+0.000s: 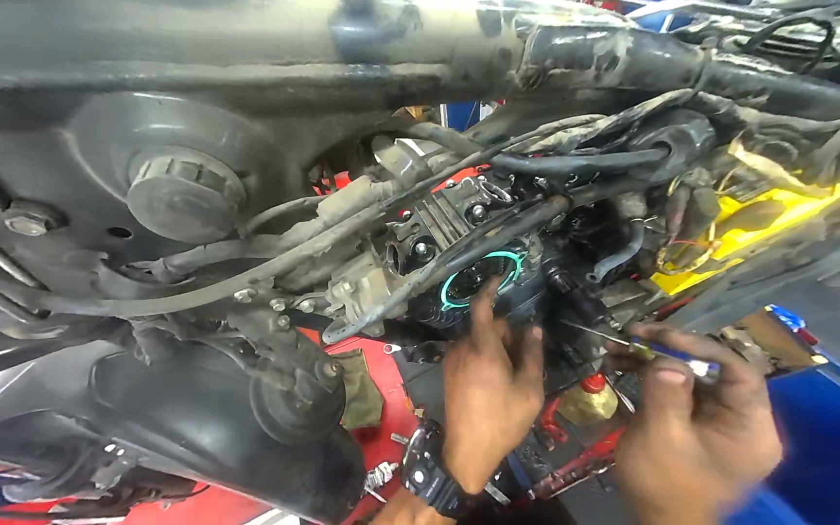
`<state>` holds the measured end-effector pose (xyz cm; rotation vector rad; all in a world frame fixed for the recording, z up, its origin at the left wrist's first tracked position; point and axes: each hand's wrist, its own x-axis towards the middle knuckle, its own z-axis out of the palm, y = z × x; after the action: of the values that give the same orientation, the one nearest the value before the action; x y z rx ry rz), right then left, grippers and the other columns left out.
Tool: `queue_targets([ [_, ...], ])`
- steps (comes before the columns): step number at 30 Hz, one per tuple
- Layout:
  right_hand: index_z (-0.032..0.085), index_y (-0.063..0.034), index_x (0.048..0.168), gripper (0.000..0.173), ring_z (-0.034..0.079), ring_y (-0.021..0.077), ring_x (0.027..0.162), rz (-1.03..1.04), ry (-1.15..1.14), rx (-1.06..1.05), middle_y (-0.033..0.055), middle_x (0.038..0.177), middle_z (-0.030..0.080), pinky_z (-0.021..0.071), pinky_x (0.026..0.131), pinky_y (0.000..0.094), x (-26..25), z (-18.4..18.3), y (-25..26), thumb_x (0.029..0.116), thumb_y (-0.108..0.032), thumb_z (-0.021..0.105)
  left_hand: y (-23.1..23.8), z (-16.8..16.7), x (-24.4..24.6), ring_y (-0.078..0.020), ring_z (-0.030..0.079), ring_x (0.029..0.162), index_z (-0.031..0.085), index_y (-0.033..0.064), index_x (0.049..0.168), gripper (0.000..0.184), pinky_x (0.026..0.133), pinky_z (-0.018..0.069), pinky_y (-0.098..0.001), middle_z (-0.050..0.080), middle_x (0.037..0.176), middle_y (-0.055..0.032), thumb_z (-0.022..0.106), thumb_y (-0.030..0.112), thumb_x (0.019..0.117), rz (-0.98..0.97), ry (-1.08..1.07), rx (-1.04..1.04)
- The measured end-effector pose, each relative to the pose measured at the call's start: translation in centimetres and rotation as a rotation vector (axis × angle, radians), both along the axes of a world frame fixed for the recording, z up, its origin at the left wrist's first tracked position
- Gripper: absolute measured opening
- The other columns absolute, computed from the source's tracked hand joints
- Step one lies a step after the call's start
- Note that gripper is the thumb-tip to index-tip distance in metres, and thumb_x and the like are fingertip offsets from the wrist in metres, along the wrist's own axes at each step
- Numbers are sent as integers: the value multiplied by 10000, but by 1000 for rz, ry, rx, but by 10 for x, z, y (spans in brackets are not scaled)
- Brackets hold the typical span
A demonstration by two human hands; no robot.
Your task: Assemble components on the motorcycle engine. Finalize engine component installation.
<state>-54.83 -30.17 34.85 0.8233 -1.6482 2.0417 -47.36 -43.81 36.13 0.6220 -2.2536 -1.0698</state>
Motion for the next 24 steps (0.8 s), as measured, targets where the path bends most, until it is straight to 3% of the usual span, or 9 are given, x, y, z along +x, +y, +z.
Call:
queue_targets([
  [2,650,-229,1248,226,702,187,1072,30,161,82,-11,1213,689,638,859,351,3,2,-8,1043,-315,607,2,-4,8,-68,525,517,434,189,1512,582,483,524,-310,567,659,106,655,289,983,44,100,-24],
  [5,628,-209,1264,224,684,180,1135,60,343,185,0,1253,675,626,909,353,3,4,-27,1056,-277,581,6,-9,26,-39,483,488,538,138,1406,456,450,479,-257,543,639,116,644,240,974,102,202,-31],
  [9,613,-109,1218,186,667,177,1176,36,497,283,70,1261,672,606,940,316,-5,4,-52,1041,-150,575,12,-21,56,-13,479,488,539,-2,1348,454,444,461,-214,548,631,101,650,228,973,130,263,-25],
  [12,645,-65,1184,182,671,193,1177,-20,530,314,108,1243,682,604,945,327,-11,1,-63,1015,-115,598,15,-31,79,-13,478,503,514,-52,1367,498,447,456,-209,552,653,89,650,234,982,121,220,-9],
  [17,649,-21,1167,179,679,210,1155,-50,568,333,138,1218,686,605,940,338,-16,4,-67,1017,-107,600,19,-44,101,-32,510,511,521,-40,1388,505,455,475,-229,586,670,85,670,205,972,98,134,71],
  [24,670,-37,1130,159,704,226,1097,-175,644,367,147,1175,707,611,894,339,-12,3,-71,1009,-126,618,22,-54,115,-55,518,496,512,-20,1423,543,446,483,-263,603,663,69,681,244,980,54,53,105],
])
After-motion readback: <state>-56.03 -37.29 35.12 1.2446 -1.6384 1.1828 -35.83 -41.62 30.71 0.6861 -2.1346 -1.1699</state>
